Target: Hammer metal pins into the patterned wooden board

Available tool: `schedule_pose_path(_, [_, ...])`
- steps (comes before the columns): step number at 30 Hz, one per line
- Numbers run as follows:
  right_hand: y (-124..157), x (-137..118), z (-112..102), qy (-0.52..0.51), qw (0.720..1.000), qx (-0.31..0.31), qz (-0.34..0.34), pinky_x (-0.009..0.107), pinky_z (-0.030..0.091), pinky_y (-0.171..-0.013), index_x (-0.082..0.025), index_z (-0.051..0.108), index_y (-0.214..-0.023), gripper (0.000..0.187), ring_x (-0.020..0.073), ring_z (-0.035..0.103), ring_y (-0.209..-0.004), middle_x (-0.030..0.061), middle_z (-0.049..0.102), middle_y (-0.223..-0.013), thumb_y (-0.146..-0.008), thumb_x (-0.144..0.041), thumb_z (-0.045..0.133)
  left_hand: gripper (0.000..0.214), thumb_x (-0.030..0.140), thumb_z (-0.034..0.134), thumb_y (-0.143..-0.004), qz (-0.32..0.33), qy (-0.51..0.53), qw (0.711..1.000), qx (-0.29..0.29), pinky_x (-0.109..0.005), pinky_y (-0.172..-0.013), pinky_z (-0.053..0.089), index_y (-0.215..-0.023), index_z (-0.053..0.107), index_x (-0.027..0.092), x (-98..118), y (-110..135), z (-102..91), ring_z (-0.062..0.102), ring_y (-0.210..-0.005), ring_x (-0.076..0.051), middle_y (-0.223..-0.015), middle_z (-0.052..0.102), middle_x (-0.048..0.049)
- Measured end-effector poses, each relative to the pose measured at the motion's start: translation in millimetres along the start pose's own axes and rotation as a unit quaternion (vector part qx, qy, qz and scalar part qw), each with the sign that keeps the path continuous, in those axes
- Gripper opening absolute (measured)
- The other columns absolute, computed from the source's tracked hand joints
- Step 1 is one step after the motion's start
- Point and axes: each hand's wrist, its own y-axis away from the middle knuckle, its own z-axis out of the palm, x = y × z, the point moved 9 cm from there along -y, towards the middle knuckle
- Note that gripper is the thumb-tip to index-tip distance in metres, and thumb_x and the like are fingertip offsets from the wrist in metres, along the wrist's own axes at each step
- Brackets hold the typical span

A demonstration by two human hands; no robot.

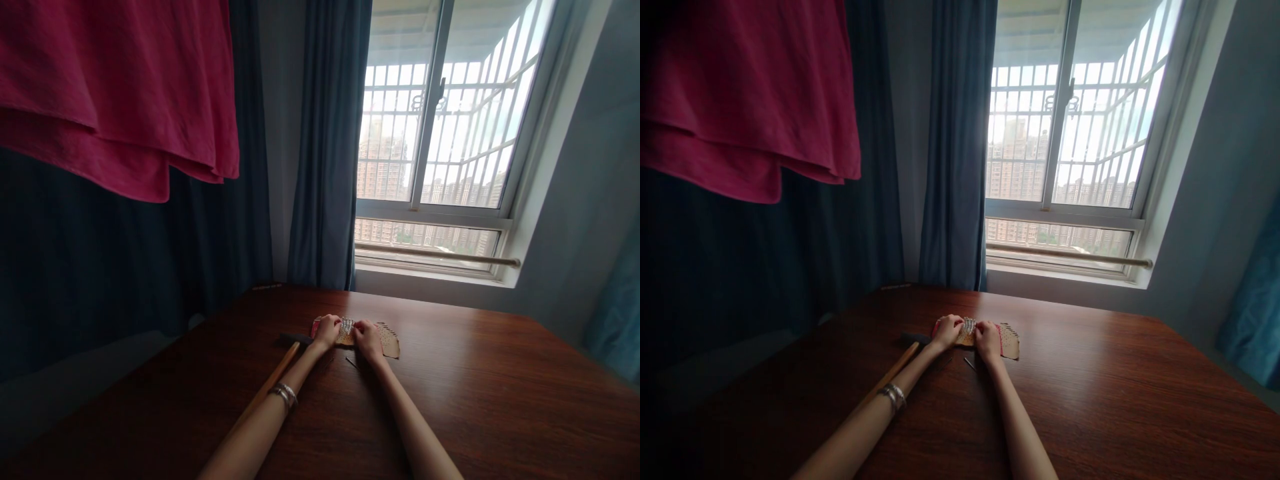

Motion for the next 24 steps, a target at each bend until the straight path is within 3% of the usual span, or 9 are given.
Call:
schedule_pose_path(9, [-4,8,4,-0.055,0.998,-0.006,0.041,0.037,0.048,-0.077,-0.018,0.054,-0.107,0.027,0.0168,0.056,-0.090,0.0061,0.055,-0.110,-0.084,-0.033,0.049,0.021,0.020,0.048,-0.080,-0.030,-0.027,0.999,-0.002,-0.023,-0.075,0.039,-0.086,0.068,0.017,0,2,-4.3,0.060,-0.087,-0.016,-0.090,0.068,-0.0081])
schedule_pose_path(16, [1,4,-6,-0.117,0.989,0.006,0.086,0.038,0.048,-0.078,-0.019,0.053,-0.108,0.028,0.0174,0.056,-0.092,0.0062,0.055,-0.111,-0.085,-0.034,0.048,0.020,0.025,0.046,-0.083,-0.072,-0.030,0.997,-0.001,-0.022,-0.071,0.039,-0.086,0.064,0.016,1,1,-10.8,0.060,-0.084,-0.016,-0.088,0.067,-0.0085])
schedule_pose_path(19, [-1,2,-10,-0.133,0.985,-0.033,0.104,0.039,0.048,-0.078,-0.018,0.051,-0.110,0.031,0.0182,0.056,-0.092,0.0065,0.054,-0.111,-0.084,-0.034,0.049,0.020,0.030,0.051,-0.079,-0.070,-0.024,0.997,-0.013,-0.022,-0.070,0.041,-0.082,0.065,0.016,-1,-4,-13.5,0.061,-0.082,-0.016,-0.086,0.067,-0.0088])
schedule_pose_path(21, [-2,1,-11,-0.135,0.981,-0.093,0.108,0.038,0.048,-0.076,-0.017,0.051,-0.110,0.031,0.0179,0.056,-0.091,0.0064,0.055,-0.110,-0.084,-0.034,0.049,0.021,0.031,0.054,-0.076,-0.064,-0.001,0.996,-0.063,-0.022,-0.066,0.043,-0.080,0.065,0.014,-3,-8,-11.0,0.062,-0.074,-0.015,-0.082,0.067,-0.0084])
schedule_pose_path(24, [2,-3,-11,-0.118,0.964,-0.216,0.100,0.036,0.050,-0.073,-0.016,0.052,-0.108,0.030,0.0163,0.057,-0.086,0.0057,0.057,-0.105,-0.084,-0.034,0.050,0.021,0.032,0.059,-0.071,-0.061,0.051,0.964,-0.254,-0.023,-0.054,0.044,-0.073,0.064,0.012,-6,-1,7.6,0.061,-0.057,-0.015,-0.067,0.065,-0.0055])
